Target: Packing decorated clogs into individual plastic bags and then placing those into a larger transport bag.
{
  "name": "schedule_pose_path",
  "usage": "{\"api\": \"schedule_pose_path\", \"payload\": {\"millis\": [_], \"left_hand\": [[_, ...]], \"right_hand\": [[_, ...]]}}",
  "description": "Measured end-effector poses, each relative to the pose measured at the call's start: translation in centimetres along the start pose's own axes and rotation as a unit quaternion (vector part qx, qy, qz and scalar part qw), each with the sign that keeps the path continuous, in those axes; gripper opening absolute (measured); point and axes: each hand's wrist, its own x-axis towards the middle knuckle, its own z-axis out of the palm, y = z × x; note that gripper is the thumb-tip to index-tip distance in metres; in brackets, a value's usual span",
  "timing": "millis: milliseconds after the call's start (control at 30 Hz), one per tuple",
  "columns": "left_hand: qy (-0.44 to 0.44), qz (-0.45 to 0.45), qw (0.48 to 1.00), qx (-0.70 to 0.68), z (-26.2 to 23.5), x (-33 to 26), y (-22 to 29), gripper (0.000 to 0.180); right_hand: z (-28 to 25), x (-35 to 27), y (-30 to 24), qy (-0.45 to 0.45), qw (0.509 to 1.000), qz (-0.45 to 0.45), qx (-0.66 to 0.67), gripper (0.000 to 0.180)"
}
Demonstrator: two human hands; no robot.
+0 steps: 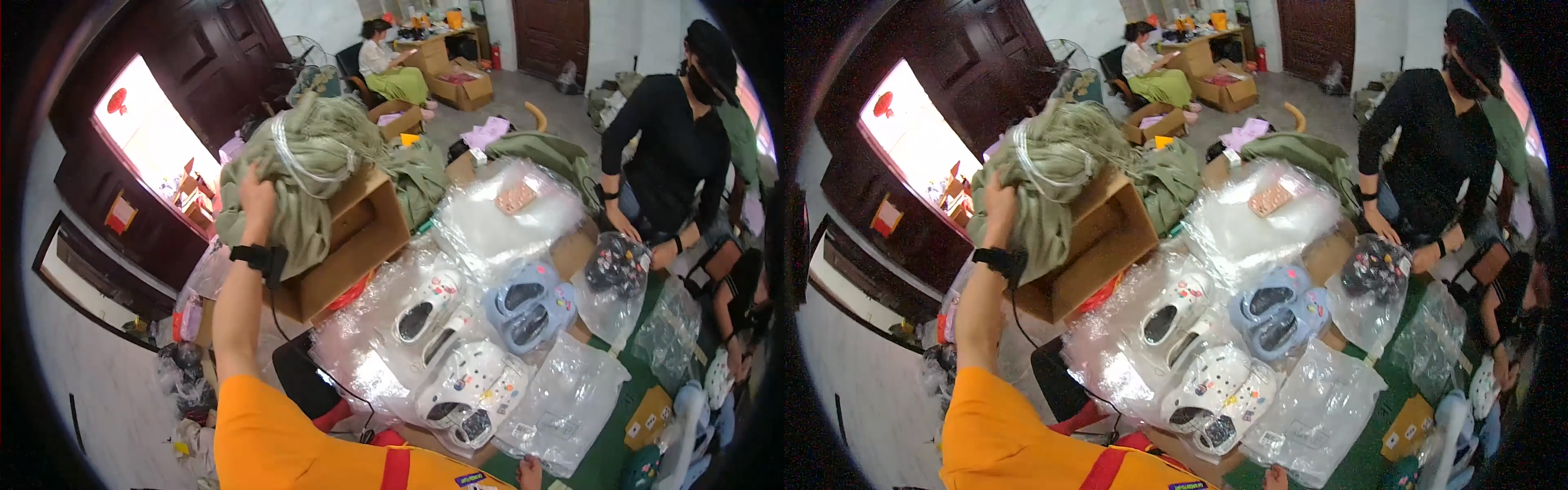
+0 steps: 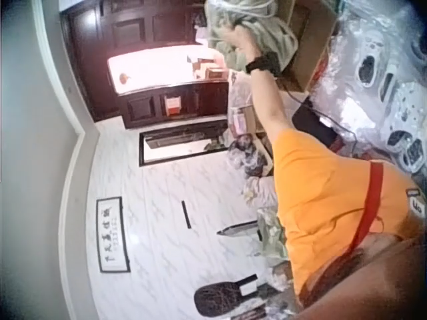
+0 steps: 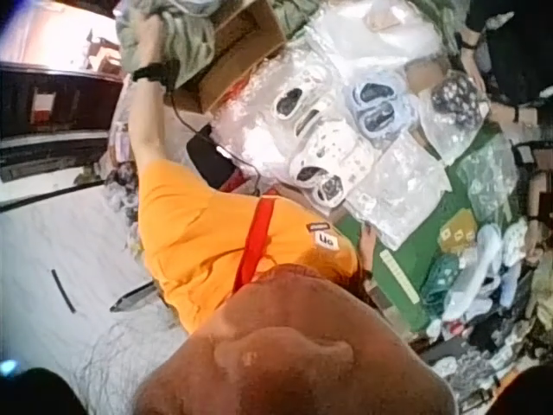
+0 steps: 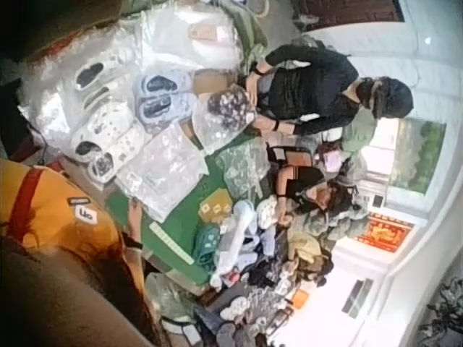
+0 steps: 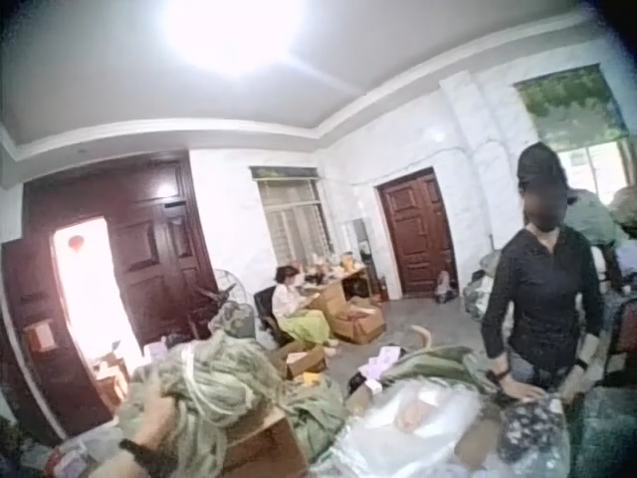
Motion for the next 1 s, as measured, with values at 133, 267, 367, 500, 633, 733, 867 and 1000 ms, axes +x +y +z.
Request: {"api": "schedule_pose_path", "payload": {"millis": [133,267,367,500,633,733,867,1000], "left_hand": [[-0.071,0.075,0.985,0.141,-0.5,-1.7,7.5,0.039],[-0.027,0.354,0.931,0.087,3.8,-3.8,16.7,0.037],[-0.202,0.293,0.918,-0.174,12.6,-6.9,19.2,0.031],[-0.336,0.129,0.933,-0.022,27.9,-11.5,12.7,0.058],[-0.29,-0.103,0.946,0.102,36.8,-13.5,8.7,0.067],[-0.227,-0.101,0.955,0.163,40.2,-13.3,6.3,0.07],[-0.131,-0.099,0.948,0.274,42.7,-11.6,2.7,0.078],[-0.178,-0.271,0.931,0.166,44.2,-11.3,0.3,0.087]], "right_hand": [[2.0,1.4,7.4,0.009,0.968,0.161,0.19,0.03],[2.4,2.0,4.9,0.039,0.974,0.16,0.156,0.03],[2.8,3.3,5.7,0.045,0.983,0.136,0.117,0.029],[4.9,5.5,6.4,0.089,0.995,0.051,0.007,0.038],[7.0,7.0,10.0,0.185,0.98,0.066,-0.015,0.05],[7.5,7.3,9.3,0.202,0.969,0.144,-0.02,0.052],[6.9,7.5,6.6,0.16,0.974,0.159,0.015,0.051],[6.1,7.8,2.7,0.158,0.962,0.213,-0.06,0.061]]}}
